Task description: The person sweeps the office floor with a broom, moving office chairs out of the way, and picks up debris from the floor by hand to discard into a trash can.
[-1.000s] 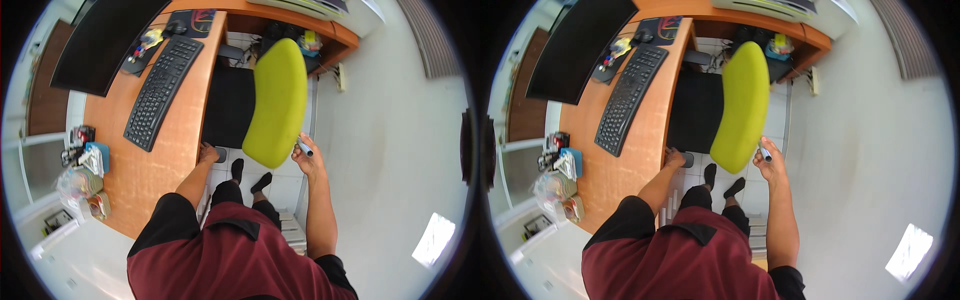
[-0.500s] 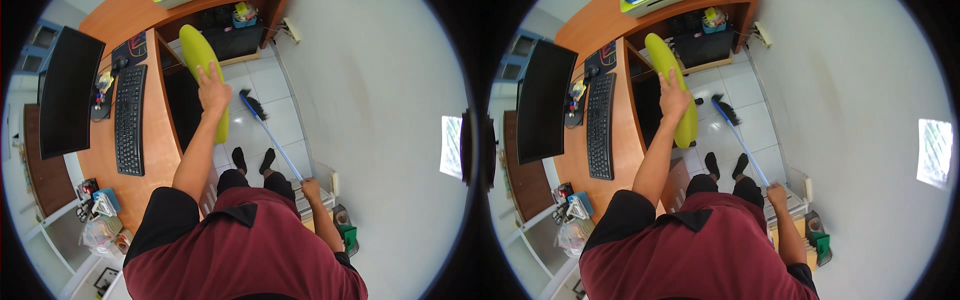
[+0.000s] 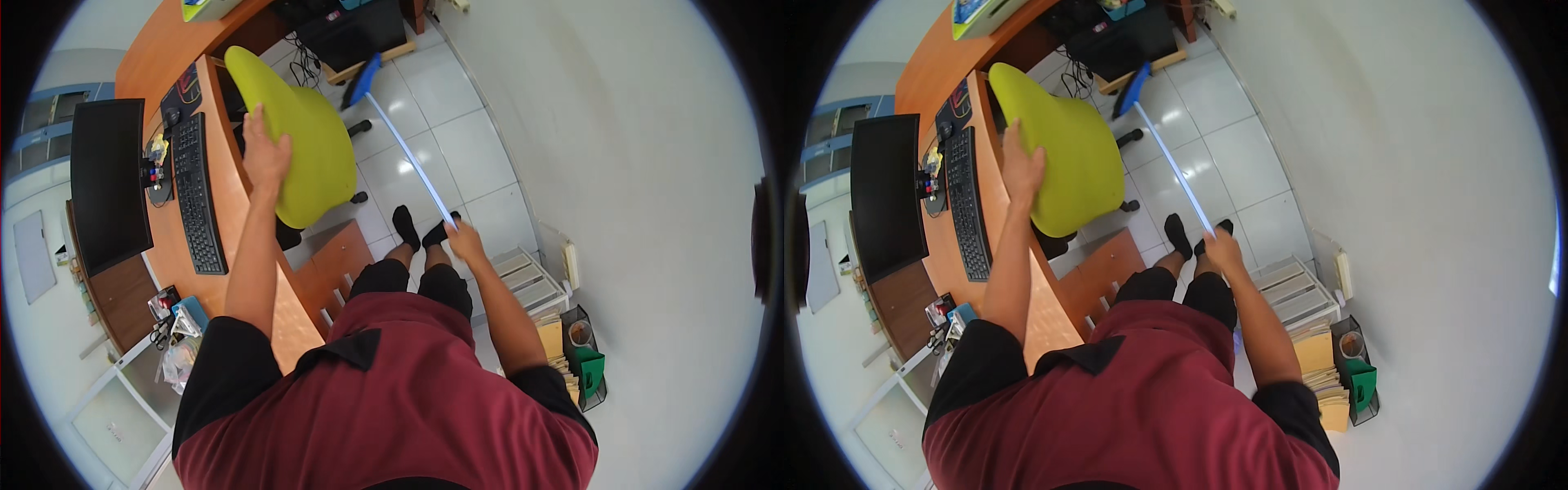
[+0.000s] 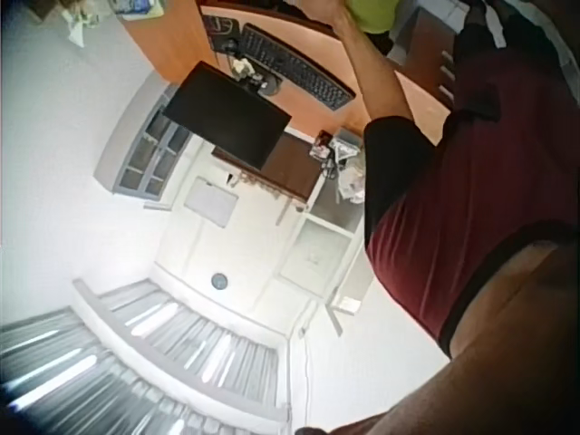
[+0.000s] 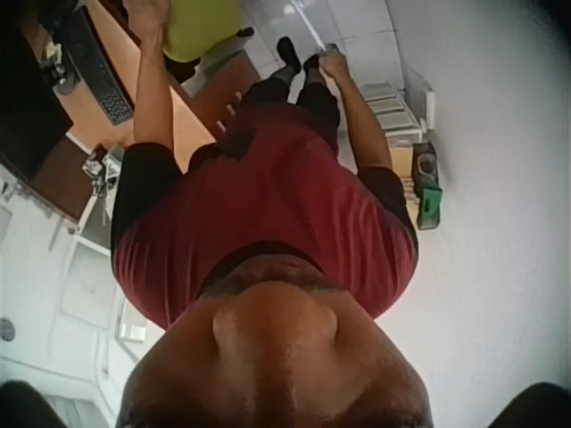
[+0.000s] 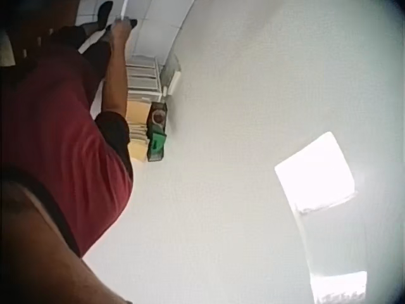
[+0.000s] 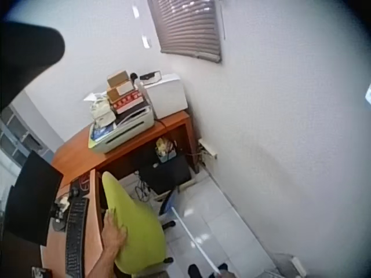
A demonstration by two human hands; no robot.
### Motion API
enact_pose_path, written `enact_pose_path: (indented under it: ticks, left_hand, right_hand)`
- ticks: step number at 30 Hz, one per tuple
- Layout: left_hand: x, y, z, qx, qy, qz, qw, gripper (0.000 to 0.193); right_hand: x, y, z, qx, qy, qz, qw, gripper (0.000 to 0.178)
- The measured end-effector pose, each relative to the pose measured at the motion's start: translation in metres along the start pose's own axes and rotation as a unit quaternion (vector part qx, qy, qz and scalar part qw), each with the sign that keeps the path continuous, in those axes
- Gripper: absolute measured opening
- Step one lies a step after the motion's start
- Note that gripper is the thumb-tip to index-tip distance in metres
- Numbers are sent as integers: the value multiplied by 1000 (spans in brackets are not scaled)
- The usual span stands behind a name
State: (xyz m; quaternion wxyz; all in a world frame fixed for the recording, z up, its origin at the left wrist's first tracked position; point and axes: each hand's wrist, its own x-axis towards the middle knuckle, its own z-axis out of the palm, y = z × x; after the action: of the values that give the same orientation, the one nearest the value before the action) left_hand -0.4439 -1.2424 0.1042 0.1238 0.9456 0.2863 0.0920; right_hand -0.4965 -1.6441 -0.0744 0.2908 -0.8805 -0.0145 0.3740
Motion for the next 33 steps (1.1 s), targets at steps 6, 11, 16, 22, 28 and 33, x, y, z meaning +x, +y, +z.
enact_pose_path:
  ticks: [6,11,16,22,28,33]
  left_hand:
    - [-3,-1,5,-7,23,0,1000,60]
    - [-3,-4,7,-20,63,28,997,54]
    - [-4,-2,7,-24,64,12,998,53]
    - [-7,4,6,11,61,6,998,53]
    - [-7,7,5,5,61,2,998,50]
    - [-3,4,8,-21,71,0,997,50]
  right_hand:
    - [56,82,-5,-72,16,72,995,34]
    - [-120,168,-58,-140,31,174,974,36]
    - [-230,140,-94,-61,8,183,981,37]
    - [-116,108,-19,-48,-51,63,996,36]
    - [-153,159,-38,-101,-111,152,977,39]
    - [-284,155,-105,-181,-107,189,959,36]
